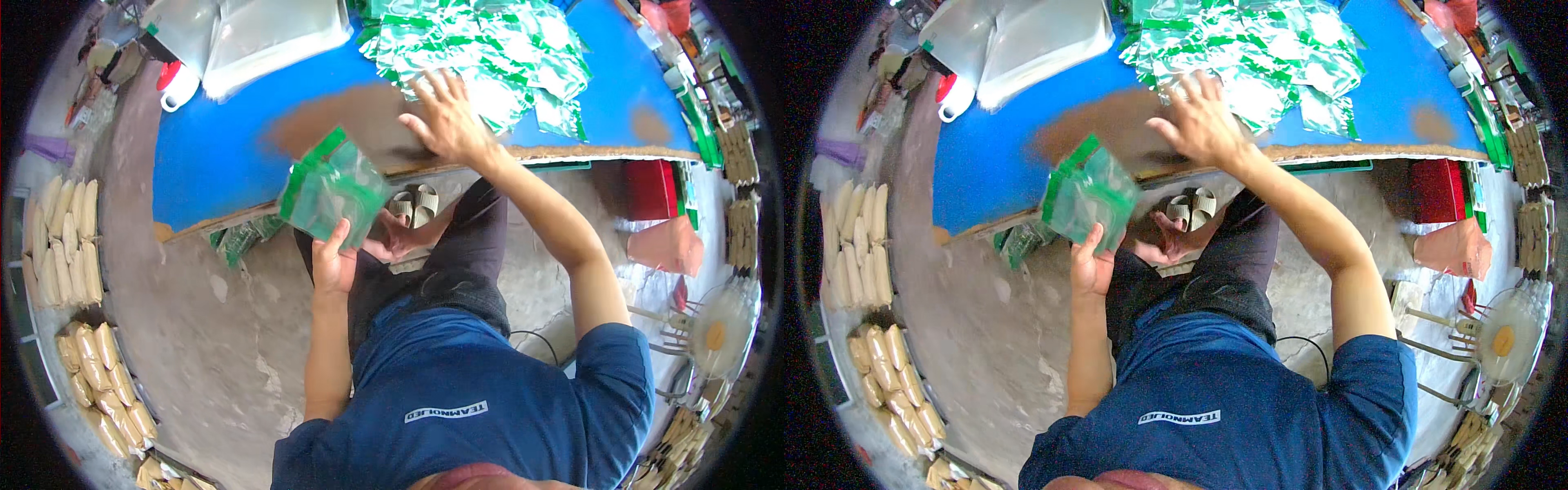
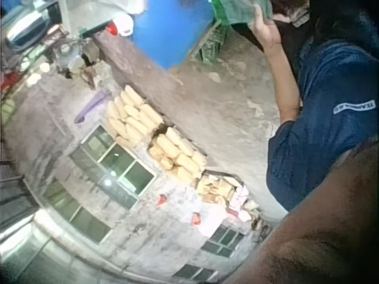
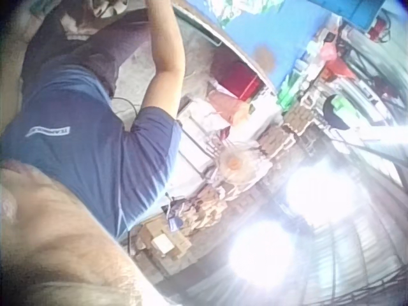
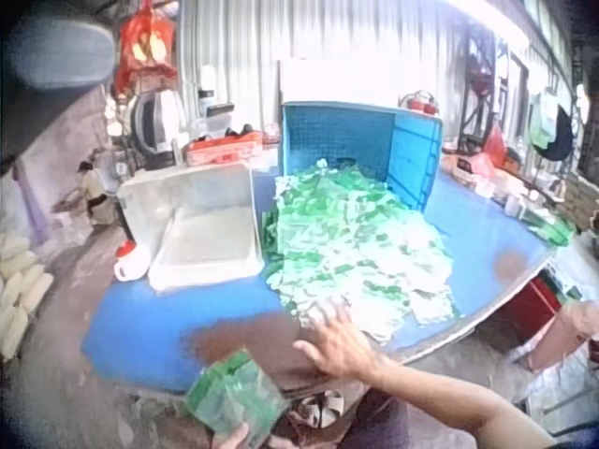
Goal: Stacking and placing green plastic packets into a larger clear plastic bag.
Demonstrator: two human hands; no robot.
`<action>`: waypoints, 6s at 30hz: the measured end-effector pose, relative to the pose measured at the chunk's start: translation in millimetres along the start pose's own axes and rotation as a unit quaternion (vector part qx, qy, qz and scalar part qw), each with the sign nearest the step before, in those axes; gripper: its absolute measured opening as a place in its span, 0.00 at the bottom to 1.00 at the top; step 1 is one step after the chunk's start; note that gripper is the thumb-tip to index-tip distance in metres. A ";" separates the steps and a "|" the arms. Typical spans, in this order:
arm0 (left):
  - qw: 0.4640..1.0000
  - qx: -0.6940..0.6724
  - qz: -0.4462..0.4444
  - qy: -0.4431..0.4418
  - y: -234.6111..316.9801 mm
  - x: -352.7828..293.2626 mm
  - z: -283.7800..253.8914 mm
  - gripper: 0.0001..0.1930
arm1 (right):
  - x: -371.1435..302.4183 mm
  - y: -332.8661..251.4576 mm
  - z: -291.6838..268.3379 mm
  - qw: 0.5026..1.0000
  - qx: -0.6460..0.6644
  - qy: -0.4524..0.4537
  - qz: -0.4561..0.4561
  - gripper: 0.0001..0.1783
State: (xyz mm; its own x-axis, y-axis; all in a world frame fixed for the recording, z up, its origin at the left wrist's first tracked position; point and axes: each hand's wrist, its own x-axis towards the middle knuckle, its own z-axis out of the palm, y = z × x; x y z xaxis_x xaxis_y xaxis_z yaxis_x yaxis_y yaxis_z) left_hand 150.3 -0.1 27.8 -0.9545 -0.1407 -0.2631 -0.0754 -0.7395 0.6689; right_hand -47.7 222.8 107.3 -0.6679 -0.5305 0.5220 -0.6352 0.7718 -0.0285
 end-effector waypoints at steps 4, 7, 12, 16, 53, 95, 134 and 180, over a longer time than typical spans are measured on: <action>0.999 -0.028 -0.021 -0.019 -3.3 2.1 14.1 0.24 | -38.2 -4.2 -2.8 0.983 0.075 -0.128 -0.105 0.31; 0.998 -0.003 -0.052 -0.039 -10.8 8.9 19.7 0.25 | -38.9 -28.7 -21.5 0.929 0.288 -0.172 -0.159 0.26; 0.998 0.009 -0.026 -0.052 -6.2 7.5 17.4 0.26 | 3.3 36.2 23.7 0.999 0.039 0.012 0.027 0.38; 0.998 -0.019 -0.025 -0.047 1.4 -11.2 -4.2 0.29 | -8.7 -9.8 22.0 0.991 0.052 -0.104 -0.068 0.52; 0.986 -0.126 -0.024 -0.109 -7.6 -17.4 -16.7 0.30 | 29.8 -17.2 39.4 0.961 0.200 -0.076 -0.177 0.40; 0.975 -0.174 -0.066 -0.124 -26.5 11.4 -10.1 0.29 | -45.1 2.6 35.5 0.994 -0.018 -0.096 0.047 0.36; 0.834 0.437 0.224 -0.251 40.4 136.1 97.8 0.48 | -6.7 -16.9 25.5 0.840 0.511 0.013 0.179 0.49; 0.753 -0.209 -0.228 -0.581 119.5 -88.4 262.0 0.25 | -6.7 -4.5 27.7 0.830 0.469 0.107 0.281 0.33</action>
State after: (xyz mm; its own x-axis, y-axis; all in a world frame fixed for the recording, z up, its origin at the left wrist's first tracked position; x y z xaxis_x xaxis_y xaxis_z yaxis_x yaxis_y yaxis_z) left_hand 150.1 96.4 313.2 -0.4834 0.6824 0.5484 -0.6062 -0.7128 0.3527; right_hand -51.1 213.2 80.4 -0.9404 -0.0269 0.3390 -0.3369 0.2097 -0.9179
